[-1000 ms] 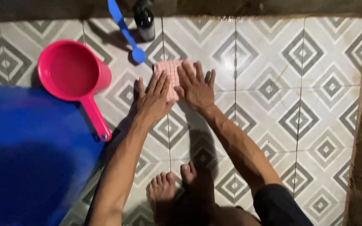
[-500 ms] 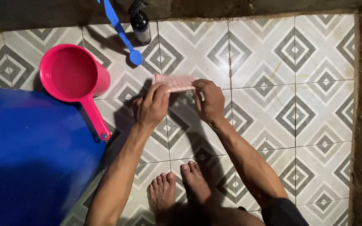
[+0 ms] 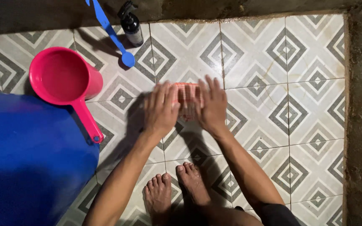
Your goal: The person sits on a tiled floor and wipes the surface with a small pink and white checkered cloth. They repeatedly rub the tiles, fold the cloth, and shift position to clean different areas near a blue barrel and pink bucket.
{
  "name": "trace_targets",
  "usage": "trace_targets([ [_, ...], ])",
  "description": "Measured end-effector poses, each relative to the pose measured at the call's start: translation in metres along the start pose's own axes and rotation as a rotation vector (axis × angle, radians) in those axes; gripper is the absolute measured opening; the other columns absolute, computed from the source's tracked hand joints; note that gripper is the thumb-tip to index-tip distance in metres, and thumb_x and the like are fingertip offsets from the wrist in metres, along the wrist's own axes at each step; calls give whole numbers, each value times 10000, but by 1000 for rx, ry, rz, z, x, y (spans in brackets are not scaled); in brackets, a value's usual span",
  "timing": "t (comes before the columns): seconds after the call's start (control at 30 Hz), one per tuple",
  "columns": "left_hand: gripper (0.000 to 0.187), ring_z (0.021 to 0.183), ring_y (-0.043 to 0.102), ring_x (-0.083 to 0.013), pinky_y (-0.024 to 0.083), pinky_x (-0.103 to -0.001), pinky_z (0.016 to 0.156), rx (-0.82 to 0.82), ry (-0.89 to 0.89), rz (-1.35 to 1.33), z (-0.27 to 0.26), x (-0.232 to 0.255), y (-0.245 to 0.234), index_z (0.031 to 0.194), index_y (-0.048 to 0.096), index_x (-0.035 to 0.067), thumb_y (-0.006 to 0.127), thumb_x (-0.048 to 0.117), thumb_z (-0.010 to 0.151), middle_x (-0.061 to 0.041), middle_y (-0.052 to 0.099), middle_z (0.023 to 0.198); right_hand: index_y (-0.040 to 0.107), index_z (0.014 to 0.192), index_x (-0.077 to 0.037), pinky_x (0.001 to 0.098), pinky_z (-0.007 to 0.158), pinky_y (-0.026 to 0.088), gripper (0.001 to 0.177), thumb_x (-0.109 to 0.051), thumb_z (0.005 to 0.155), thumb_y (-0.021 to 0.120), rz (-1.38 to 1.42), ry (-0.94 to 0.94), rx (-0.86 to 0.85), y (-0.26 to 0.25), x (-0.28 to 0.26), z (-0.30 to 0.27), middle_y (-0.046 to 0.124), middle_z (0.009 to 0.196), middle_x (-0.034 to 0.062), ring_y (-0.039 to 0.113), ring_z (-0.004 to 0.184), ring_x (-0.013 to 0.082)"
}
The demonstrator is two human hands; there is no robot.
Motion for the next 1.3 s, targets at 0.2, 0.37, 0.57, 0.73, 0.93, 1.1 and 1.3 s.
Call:
trace_targets([
  [0.2,645,1572,201,-298,111,-695,1187,-628,5,66,-83,-16,96,1577,380,94,464,421,1028,-125,312,1678,171,1660,-295,659,1197,11,620,-536,1094,242,-245,10,-318,117,29,-37,124,1739,-1,59,1593,293],
  [0.37,614,1543,291,-276,154,-719,1161,-542,10,43,-83,-19,92,1550,435,99,487,380,1006,-108,385,1645,177,1657,-300,674,1193,7,626,-560,1091,237,-203,23,-385,112,28,-36,125,1736,-13,54,1592,287],
  [0.57,529,1483,402,-244,238,-662,1135,-325,33,55,-86,-28,75,1437,581,173,575,405,962,-55,512,1549,146,1656,-301,702,1189,62,658,-581,1069,243,-195,57,-422,112,27,-36,95,1734,-14,26,1590,290],
  [0.73,254,1291,558,-212,373,-501,1043,-157,-42,53,-105,-62,69,1201,721,299,554,342,1015,23,665,1278,163,1653,-317,734,1169,49,674,-622,1054,218,-157,83,-441,118,31,-39,99,1732,-22,11,1589,286],
  [0.93,208,953,617,-184,412,-420,857,-2,-94,92,-97,-79,38,1147,686,309,613,211,979,63,613,943,174,1657,-291,713,1169,57,644,-558,1079,264,-233,29,-369,114,26,-38,135,1730,4,50,1589,284],
  [1.1,331,1064,604,-248,438,-436,865,-92,-11,5,-98,-64,61,1312,640,228,563,332,1007,-22,631,1073,219,1642,-309,738,1172,52,884,-809,919,308,-138,-86,-379,102,-3,-29,193,1714,48,88,1578,352],
  [1.3,395,1149,619,-258,439,-470,1006,-21,138,-10,-90,-42,38,1290,647,162,608,406,982,-64,633,1159,365,1579,-395,645,1195,168,672,-663,969,456,-179,-196,-235,114,-9,-34,338,1662,-36,261,1546,254],
])
Point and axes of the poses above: each hand's wrist, its own z-axis towards the middle knuckle, its own y-axis out of the palm, x = y × z, the point moved 9 cm from there along z, towards the middle knuckle
